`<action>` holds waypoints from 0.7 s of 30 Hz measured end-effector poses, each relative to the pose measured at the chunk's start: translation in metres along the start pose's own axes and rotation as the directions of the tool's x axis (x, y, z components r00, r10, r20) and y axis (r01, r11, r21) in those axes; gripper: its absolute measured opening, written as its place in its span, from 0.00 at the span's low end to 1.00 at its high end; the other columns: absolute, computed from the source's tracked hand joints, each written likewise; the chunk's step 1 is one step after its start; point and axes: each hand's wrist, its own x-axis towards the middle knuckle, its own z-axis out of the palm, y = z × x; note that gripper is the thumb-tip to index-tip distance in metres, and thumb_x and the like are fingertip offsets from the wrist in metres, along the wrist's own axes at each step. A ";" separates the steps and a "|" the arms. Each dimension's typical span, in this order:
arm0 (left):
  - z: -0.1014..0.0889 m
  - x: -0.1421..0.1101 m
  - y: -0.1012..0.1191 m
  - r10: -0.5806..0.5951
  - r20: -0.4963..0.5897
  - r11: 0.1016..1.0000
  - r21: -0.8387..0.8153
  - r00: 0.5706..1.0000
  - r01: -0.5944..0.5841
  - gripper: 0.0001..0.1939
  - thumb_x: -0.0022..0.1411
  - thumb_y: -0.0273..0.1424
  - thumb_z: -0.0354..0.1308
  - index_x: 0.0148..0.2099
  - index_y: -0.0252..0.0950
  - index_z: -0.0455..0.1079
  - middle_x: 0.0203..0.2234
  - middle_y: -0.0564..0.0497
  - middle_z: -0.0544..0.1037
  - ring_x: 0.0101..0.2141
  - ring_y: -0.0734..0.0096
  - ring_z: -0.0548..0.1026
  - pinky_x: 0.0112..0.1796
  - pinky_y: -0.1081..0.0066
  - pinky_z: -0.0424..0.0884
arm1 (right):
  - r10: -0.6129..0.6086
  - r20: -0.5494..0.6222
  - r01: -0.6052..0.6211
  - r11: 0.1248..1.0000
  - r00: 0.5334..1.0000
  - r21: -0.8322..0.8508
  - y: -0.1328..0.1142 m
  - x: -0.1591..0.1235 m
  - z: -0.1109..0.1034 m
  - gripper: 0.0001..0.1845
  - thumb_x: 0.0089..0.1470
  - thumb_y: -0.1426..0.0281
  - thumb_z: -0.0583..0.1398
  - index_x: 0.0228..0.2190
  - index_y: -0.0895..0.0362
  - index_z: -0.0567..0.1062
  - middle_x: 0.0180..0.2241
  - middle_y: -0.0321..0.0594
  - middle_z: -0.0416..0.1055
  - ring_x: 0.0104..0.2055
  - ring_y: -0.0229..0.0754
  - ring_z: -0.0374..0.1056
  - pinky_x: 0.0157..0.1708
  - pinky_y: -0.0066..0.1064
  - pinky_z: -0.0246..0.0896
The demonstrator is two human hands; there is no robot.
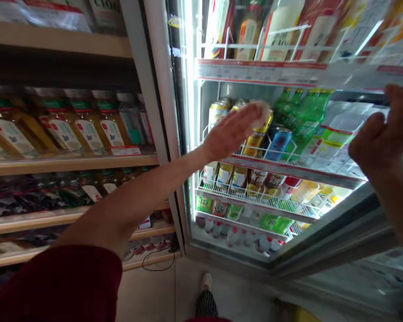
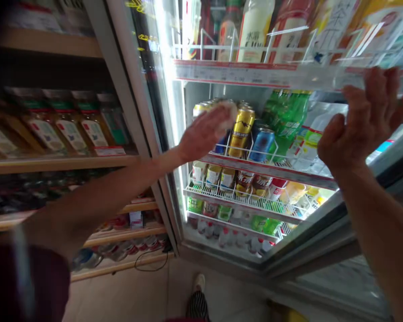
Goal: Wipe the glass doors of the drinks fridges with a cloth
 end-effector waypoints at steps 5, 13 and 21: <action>0.011 -0.016 0.025 0.409 0.000 0.911 -0.051 0.913 -0.408 0.19 0.65 0.31 0.43 0.57 0.38 0.58 0.61 0.51 0.56 0.62 0.73 0.46 0.62 0.66 0.48 | -0.129 0.009 0.130 0.987 0.992 -0.098 -0.006 0.002 0.003 0.24 0.56 0.69 0.49 0.55 0.55 0.61 0.60 0.47 0.55 0.63 0.53 0.47 0.56 0.62 0.38; 0.008 0.026 0.018 -0.243 -0.419 0.970 -0.084 0.875 0.229 0.20 0.64 0.27 0.41 0.58 0.36 0.54 0.64 0.47 0.46 0.64 0.68 0.38 0.62 0.58 0.45 | -0.143 -0.060 0.133 0.979 0.988 -0.155 -0.010 0.005 0.007 0.23 0.54 0.70 0.50 0.53 0.55 0.63 0.57 0.47 0.60 0.62 0.47 0.51 0.59 0.49 0.40; 0.007 0.018 0.017 0.016 -0.289 1.000 0.013 0.957 -0.012 0.21 0.65 0.28 0.41 0.60 0.40 0.54 0.62 0.55 0.54 0.64 0.71 0.39 0.63 0.56 0.39 | -0.075 0.022 0.077 0.981 0.997 -0.176 -0.007 0.003 0.005 0.23 0.55 0.69 0.48 0.53 0.54 0.62 0.59 0.44 0.58 0.63 0.48 0.49 0.60 0.50 0.38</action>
